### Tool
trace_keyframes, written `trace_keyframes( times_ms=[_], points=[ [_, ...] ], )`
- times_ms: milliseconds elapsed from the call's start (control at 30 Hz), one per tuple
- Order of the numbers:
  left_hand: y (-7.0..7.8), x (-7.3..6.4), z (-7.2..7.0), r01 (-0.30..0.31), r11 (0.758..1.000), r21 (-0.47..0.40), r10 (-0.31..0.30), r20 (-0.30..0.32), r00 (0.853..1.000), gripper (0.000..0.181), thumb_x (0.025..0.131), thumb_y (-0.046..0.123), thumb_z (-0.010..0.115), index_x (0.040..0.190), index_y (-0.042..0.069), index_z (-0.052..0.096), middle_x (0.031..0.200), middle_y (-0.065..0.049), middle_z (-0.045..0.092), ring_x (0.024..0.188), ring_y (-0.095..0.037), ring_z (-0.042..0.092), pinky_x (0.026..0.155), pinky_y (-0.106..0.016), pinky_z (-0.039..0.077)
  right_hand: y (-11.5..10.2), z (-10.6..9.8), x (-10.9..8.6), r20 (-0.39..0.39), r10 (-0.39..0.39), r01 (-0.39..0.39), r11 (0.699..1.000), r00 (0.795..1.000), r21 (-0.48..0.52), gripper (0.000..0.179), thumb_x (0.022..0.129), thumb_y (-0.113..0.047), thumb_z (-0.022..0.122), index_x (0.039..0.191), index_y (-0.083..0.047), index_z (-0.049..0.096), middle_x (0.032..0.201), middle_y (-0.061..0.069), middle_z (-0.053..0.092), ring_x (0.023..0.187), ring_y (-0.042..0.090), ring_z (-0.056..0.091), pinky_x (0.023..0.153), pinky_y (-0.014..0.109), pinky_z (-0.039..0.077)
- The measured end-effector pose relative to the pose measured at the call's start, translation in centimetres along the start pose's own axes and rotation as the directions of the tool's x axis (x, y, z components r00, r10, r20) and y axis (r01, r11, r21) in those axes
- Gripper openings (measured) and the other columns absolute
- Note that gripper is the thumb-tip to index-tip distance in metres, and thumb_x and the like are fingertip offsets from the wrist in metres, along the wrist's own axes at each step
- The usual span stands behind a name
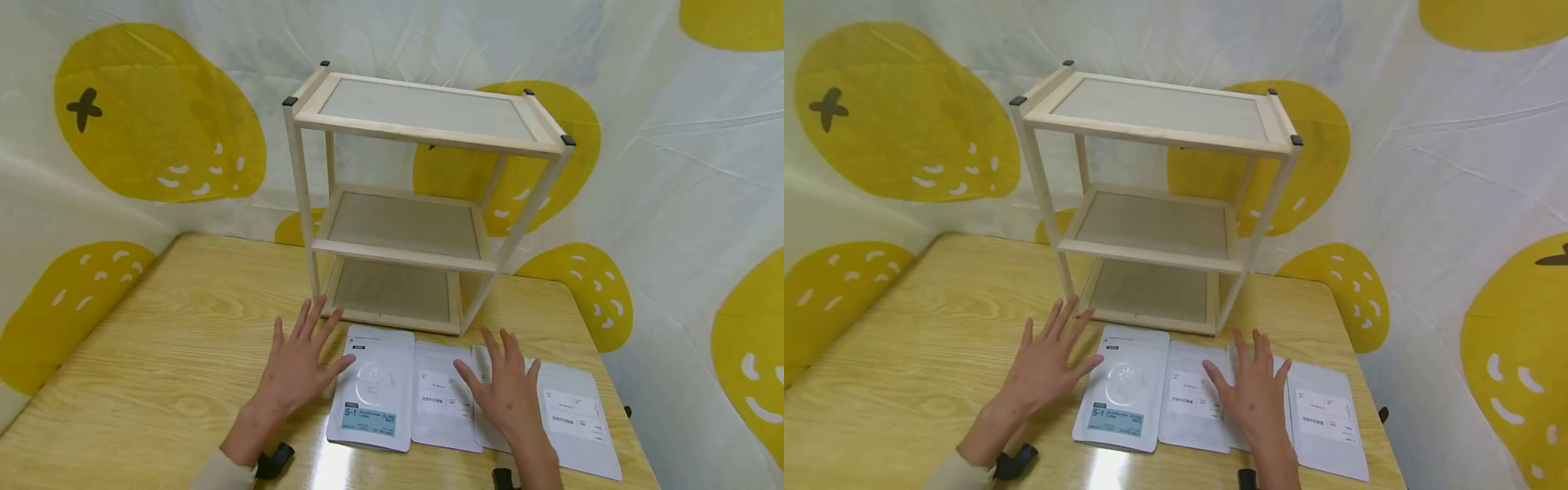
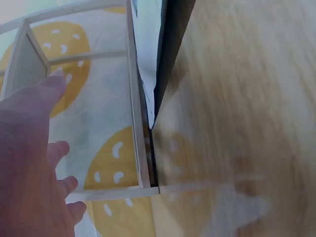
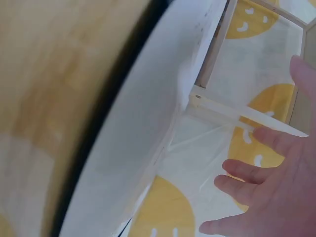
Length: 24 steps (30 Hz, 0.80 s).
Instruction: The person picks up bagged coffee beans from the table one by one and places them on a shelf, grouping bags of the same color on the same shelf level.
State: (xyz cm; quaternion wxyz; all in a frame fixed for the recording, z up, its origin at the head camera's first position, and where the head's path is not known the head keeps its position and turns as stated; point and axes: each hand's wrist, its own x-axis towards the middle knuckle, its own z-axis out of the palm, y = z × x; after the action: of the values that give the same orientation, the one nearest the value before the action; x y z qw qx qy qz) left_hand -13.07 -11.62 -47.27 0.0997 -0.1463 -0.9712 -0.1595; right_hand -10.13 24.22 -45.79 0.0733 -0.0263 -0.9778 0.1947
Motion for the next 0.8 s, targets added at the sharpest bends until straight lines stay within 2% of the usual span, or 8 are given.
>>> trace_keyframes(
  times_ms=[200, 333, 433, 533, 633, 800],
  points=[
    [-0.4, 0.6, -0.4, -0.002, 0.998, -0.070, -0.002, -0.051, 0.999, 0.080, 0.099, 0.062, 0.058, 0.166, 0.027, 0.031, 0.176, -0.005, 0.018, 0.163, -0.035, 0.019, 0.120, -0.076, 0.023, 0.4, -0.8, 0.1, 0.000, 0.034, -0.034, 0.999, 0.999, 0.038, 0.083, 0.098, -0.056, 0.066, 0.161, -0.010, 0.038, 0.164, 0.029, 0.033, 0.149, 0.053, 0.034, 0.119, 0.080, 0.015],
    [-0.6, 1.4, -1.0, -0.030, 0.990, -0.138, 0.012, -0.129, 0.992, 0.072, 0.102, 0.051, 0.061, 0.162, 0.019, 0.038, 0.172, -0.010, 0.030, 0.156, -0.037, 0.034, 0.118, -0.071, 0.034, 1.0, -1.6, 0.0, 0.010, 0.075, -0.075, 0.995, 0.997, 0.070, 0.083, 0.100, -0.057, 0.063, 0.161, -0.007, 0.036, 0.163, 0.030, 0.034, 0.145, 0.056, 0.038, 0.117, 0.074, 0.029],
    [-0.7, 1.9, -1.7, -0.047, 0.977, -0.206, 0.004, -0.205, 0.979, 0.064, 0.104, 0.042, 0.063, 0.159, 0.015, 0.043, 0.166, -0.013, 0.040, 0.145, -0.040, 0.048, 0.112, -0.066, 0.044, 1.6, -2.2, 0.0, 0.044, 0.132, -0.136, 0.987, 0.990, 0.086, 0.086, 0.100, -0.059, 0.060, 0.162, -0.007, 0.033, 0.163, 0.030, 0.032, 0.143, 0.059, 0.039, 0.113, 0.073, 0.036],
    [-0.7, 2.4, -2.5, -0.040, 0.960, -0.279, -0.037, -0.264, 0.964, 0.058, 0.105, 0.036, 0.063, 0.156, 0.013, 0.048, 0.159, -0.014, 0.047, 0.136, -0.040, 0.057, 0.106, -0.061, 0.051, 2.3, -2.7, 0.0, 0.083, 0.191, -0.198, 0.976, 0.978, 0.089, 0.088, 0.100, -0.059, 0.060, 0.163, -0.006, 0.029, 0.163, 0.033, 0.030, 0.142, 0.060, 0.037, 0.111, 0.074, 0.037],
    [-0.8, 2.8, -3.2, -0.019, 0.940, -0.340, -0.088, -0.296, 0.951, 0.052, 0.106, 0.034, 0.060, 0.152, 0.012, 0.051, 0.152, -0.014, 0.052, 0.127, -0.038, 0.062, 0.098, -0.058, 0.056, 3.1, -3.1, 0.0, 0.107, 0.228, -0.237, 0.968, 0.968, 0.085, 0.089, 0.101, -0.055, 0.062, 0.163, -0.002, 0.027, 0.161, 0.036, 0.029, 0.143, 0.060, 0.034, 0.111, 0.075, 0.035],
    [-1.3, 3.7, -4.5, -0.008, 0.930, -0.368, -0.121, -0.324, 0.938, 0.048, 0.108, 0.031, 0.058, 0.150, 0.008, 0.050, 0.146, -0.016, 0.054, 0.117, -0.037, 0.067, 0.082, -0.055, 0.061, 4.4, -3.5, 0.2, 0.124, 0.267, -0.279, 0.956, 0.956, 0.094, 0.090, 0.100, -0.051, 0.065, 0.162, 0.002, 0.027, 0.160, 0.039, 0.028, 0.144, 0.058, 0.032, 0.112, 0.076, 0.033]
  ],
)
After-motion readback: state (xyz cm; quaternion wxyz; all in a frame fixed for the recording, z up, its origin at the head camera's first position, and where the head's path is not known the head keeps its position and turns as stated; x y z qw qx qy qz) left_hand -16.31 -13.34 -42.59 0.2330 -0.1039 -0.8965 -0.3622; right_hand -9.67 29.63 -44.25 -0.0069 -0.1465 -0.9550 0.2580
